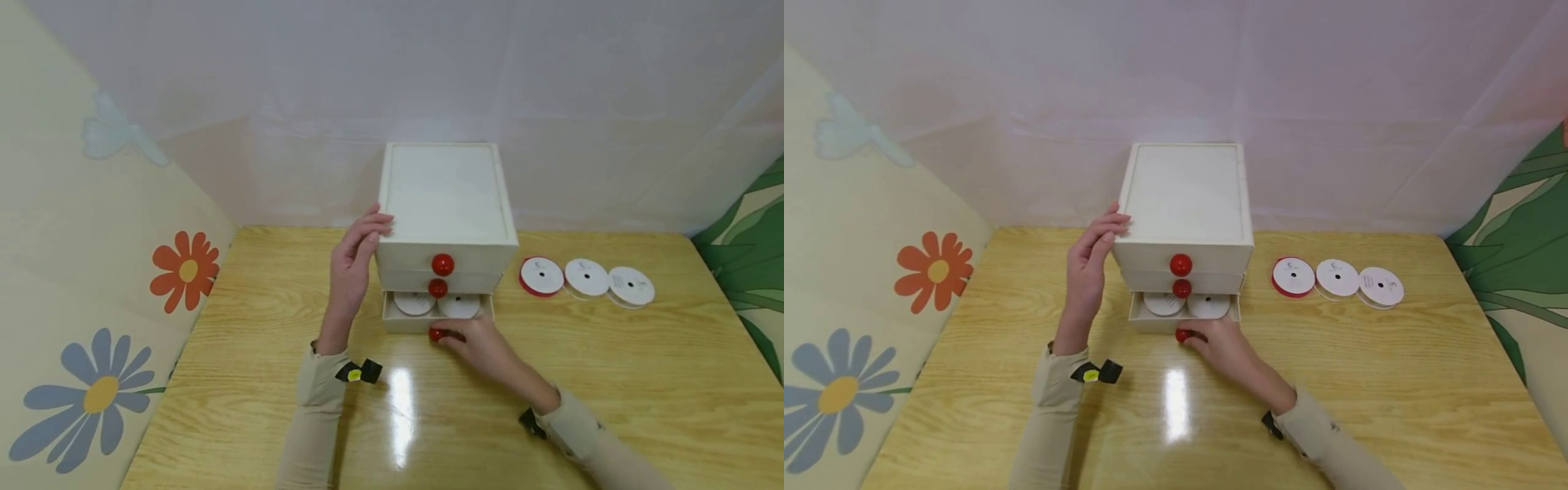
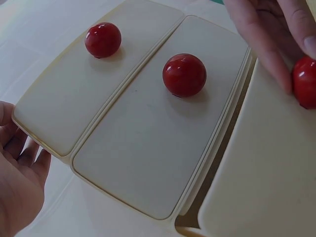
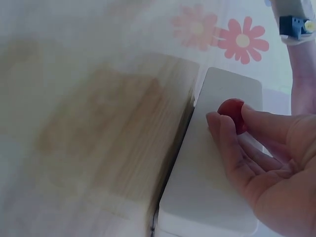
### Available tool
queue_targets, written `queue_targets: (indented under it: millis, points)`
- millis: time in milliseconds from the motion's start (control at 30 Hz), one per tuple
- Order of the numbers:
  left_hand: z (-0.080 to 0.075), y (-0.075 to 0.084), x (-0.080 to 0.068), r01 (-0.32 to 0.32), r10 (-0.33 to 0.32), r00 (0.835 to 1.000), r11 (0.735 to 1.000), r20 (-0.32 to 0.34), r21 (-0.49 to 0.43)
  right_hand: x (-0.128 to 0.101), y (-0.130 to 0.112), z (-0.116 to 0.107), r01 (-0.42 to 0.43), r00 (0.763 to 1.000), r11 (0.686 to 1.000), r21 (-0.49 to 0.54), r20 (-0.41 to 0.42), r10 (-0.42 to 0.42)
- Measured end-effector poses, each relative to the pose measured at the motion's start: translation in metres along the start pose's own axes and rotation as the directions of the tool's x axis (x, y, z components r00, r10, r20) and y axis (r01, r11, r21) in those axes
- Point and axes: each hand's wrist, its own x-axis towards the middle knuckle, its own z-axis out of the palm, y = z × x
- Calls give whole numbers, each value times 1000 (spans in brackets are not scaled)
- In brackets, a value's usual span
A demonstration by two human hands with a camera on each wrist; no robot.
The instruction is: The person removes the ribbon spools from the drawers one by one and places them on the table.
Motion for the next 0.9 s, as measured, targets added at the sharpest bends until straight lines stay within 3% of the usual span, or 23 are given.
queue_targets:
  millis: [500, 900]
  points:
    - [1, 0, 0, -7, 7, 1000, 1000, -7, -8, -21, -12, 7, 52, 998, 999, 15, 19, -53]
    - [2, 1, 0, 4, -5, 1000, 1000, -20, -21, -32, -21, 4, 31, 992, 998, 50, 119, -37]
